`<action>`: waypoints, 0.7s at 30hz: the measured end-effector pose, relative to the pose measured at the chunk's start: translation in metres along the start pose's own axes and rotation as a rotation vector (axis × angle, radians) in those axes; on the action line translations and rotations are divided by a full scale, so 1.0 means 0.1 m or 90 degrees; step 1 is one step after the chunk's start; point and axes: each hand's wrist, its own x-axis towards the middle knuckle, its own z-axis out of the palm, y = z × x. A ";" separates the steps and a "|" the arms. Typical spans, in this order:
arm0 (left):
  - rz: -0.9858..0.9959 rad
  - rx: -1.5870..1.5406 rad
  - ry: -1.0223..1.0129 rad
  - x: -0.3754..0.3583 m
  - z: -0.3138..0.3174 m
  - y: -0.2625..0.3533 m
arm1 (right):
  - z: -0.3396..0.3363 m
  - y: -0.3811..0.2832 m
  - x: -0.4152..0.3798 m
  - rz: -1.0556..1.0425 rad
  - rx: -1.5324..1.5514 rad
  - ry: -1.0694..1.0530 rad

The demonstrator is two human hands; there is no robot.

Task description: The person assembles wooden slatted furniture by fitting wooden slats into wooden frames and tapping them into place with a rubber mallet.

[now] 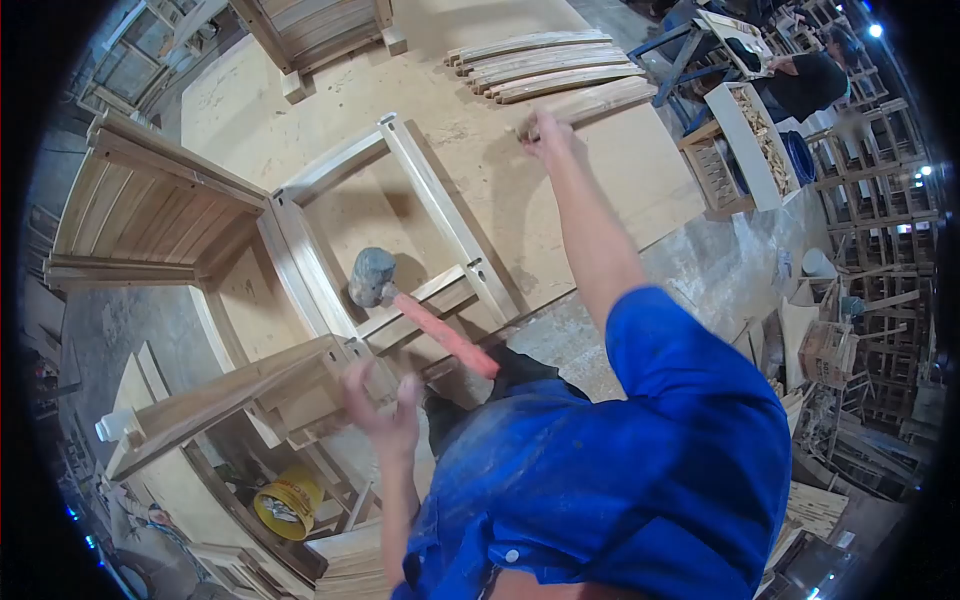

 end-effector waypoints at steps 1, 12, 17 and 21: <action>0.036 -0.072 -0.036 0.18 0.14 0.04 | -0.15 0.14 -0.16 0.001 0.103 -0.060; -0.364 -0.369 -0.709 0.94 2.13 0.68 | -1.83 0.81 -2.74 0.098 0.074 -0.378; -0.310 -0.489 -0.472 0.62 2.05 0.54 | -2.40 0.64 -2.93 0.106 0.015 -0.309; -0.487 -0.811 -0.391 0.73 1.28 0.68 | -3.08 0.16 -2.72 -0.121 -0.161 -0.173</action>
